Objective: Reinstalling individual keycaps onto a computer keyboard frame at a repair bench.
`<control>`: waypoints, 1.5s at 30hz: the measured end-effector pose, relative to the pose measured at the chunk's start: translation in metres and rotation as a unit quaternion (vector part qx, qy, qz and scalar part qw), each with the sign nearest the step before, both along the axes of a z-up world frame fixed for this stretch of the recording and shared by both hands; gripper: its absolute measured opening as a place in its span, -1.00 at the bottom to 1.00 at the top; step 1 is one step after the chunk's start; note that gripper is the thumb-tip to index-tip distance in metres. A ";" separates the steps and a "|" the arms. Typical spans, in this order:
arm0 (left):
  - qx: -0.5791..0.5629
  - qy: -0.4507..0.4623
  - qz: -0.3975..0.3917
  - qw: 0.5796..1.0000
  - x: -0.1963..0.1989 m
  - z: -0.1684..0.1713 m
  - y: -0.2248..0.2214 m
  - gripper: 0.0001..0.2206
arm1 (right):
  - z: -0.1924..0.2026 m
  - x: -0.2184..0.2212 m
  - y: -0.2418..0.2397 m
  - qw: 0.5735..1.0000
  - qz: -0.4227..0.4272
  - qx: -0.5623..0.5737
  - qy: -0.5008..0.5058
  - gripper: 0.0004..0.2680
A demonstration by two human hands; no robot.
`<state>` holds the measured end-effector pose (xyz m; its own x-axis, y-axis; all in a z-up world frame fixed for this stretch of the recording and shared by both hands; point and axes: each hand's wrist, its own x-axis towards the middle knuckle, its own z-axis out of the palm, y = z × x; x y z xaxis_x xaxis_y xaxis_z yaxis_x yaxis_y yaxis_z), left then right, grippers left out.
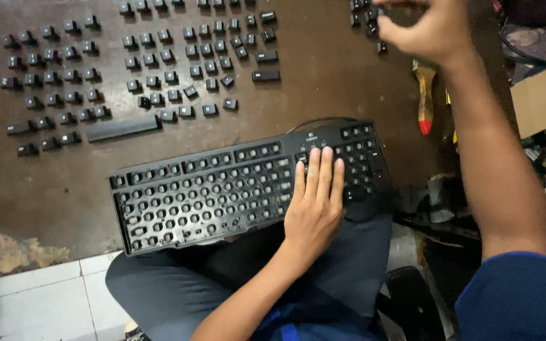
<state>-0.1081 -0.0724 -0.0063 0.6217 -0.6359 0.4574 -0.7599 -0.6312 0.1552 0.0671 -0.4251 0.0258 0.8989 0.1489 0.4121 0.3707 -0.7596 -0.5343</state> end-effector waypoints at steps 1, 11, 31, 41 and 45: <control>0.001 0.001 0.001 1.000 -0.001 -0.003 0.006 -0.59 | 0.005 -0.021 0.010 1.000 0.001 0.001 0.001 -0.84; -0.227 0.026 -0.130 0.965 -0.018 -0.023 0.036 -0.81 | -0.035 -0.118 0.055 0.997 -0.033 -0.074 -0.001 -0.85; -0.141 0.076 -0.043 0.986 -0.019 -0.007 0.070 -0.73 | -0.044 -0.123 0.049 0.989 -0.059 -0.132 -0.010 -0.80; -0.139 0.081 -0.038 0.986 -0.017 -0.011 0.069 -0.72 | -0.014 -0.136 0.074 0.998 -0.024 -0.055 -0.018 -0.81; -0.146 0.069 -0.044 0.986 -0.016 -0.021 0.068 -0.71 | 0.011 -0.150 0.130 0.998 0.047 -0.020 -0.021 -0.86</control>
